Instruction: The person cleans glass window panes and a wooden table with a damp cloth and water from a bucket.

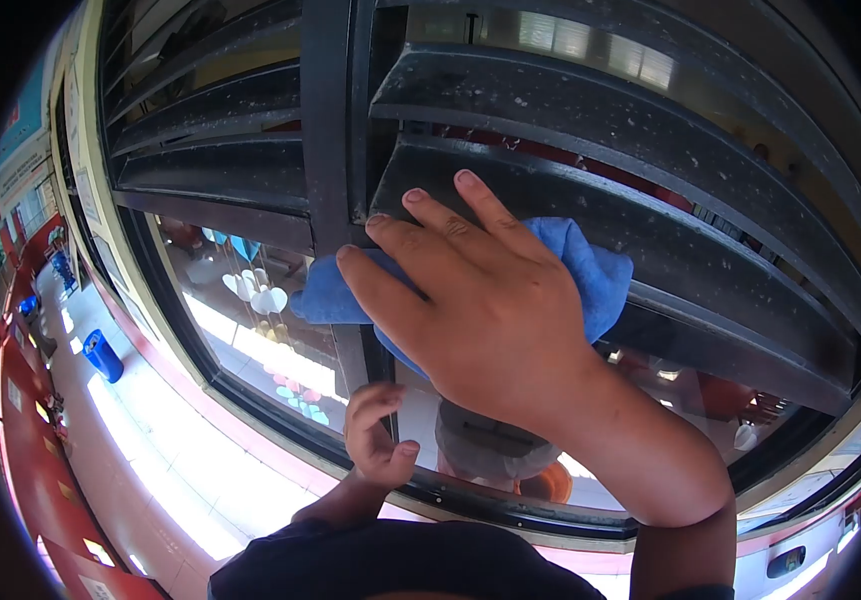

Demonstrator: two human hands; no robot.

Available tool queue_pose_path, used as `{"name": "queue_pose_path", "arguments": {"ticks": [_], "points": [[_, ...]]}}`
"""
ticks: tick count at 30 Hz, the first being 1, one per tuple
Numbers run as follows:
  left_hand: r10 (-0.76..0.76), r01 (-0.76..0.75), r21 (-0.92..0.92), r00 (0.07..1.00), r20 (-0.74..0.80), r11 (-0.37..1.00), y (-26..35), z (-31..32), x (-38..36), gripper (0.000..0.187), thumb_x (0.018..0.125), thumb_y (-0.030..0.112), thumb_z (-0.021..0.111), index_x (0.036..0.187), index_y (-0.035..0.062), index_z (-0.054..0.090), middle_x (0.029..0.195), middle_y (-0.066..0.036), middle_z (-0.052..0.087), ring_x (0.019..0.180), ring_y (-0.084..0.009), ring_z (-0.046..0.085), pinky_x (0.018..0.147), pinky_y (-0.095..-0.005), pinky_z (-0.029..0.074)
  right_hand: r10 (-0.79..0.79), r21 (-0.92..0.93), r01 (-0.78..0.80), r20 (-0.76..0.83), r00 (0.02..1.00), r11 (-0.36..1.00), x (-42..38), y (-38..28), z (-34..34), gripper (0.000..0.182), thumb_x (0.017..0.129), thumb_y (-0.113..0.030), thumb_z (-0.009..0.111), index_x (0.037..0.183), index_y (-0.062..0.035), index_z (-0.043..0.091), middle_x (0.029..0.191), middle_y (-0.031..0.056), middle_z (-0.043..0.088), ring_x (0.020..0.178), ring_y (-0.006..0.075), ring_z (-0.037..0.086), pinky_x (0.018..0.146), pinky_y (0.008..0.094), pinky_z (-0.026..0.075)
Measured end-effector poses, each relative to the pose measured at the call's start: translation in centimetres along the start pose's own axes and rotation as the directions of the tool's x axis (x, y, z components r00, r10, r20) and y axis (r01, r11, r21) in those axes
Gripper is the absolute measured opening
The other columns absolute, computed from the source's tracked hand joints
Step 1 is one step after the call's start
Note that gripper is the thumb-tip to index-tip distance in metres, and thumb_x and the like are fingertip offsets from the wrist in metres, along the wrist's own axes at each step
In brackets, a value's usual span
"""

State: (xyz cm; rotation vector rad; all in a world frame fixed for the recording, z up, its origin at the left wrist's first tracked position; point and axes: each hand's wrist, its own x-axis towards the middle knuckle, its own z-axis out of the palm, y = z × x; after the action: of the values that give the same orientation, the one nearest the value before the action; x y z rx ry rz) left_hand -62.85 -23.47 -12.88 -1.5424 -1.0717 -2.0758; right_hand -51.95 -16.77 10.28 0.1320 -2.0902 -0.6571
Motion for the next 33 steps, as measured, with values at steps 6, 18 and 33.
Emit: {"name": "queue_pose_path", "arguments": {"ticks": [6,18,33], "points": [[-0.036,0.138,-0.277,0.938,0.344,0.951,2.9,1.4,5.8,0.089,0.062,0.052,0.091,0.127,0.0011,0.056,0.115,-0.016,0.064,0.100,-0.0336,0.065,0.087,-0.0396,0.050,0.136,0.177,-0.157,0.128,0.983,0.972,0.2,-1.8,-2.5,0.043,0.074,0.000,0.060,0.115,-0.0068,0.070,0.105,0.0132,0.072,0.100,0.0319,0.071,0.092,0.0456,0.054],[-0.399,0.637,-0.570,0.770,0.498,0.518,7.0,-2.1,2.8,0.037,0.101,0.006,0.043,0.136,-0.0058,0.044,0.118,-0.018,0.063,0.117,-0.0259,0.062,0.102,-0.0392,0.047,0.445,0.385,-0.813,0.693,0.567,0.437,-2.9,-3.6,-2.2,0.073,0.074,-0.001,0.079,0.139,-0.0103,0.049,0.107,0.0108,0.064,0.093,0.0213,0.067,0.080,0.0327,0.054],[-0.611,0.904,-0.394,0.409,0.677,0.169,4.0,-7.9,1.7,0.043,0.087,0.004,0.072,0.127,-0.0013,0.059,0.116,-0.012,0.068,0.113,-0.0235,0.063,0.099,-0.0377,0.047,0.190,0.309,-0.368,0.926,0.326,-0.877,-23.8,-10.0,3.8,0.071,0.092,-0.013,0.070,0.151,-0.0162,0.031,0.120,0.0124,0.061,0.106,0.0220,0.064,0.093,0.0408,0.050]]}}
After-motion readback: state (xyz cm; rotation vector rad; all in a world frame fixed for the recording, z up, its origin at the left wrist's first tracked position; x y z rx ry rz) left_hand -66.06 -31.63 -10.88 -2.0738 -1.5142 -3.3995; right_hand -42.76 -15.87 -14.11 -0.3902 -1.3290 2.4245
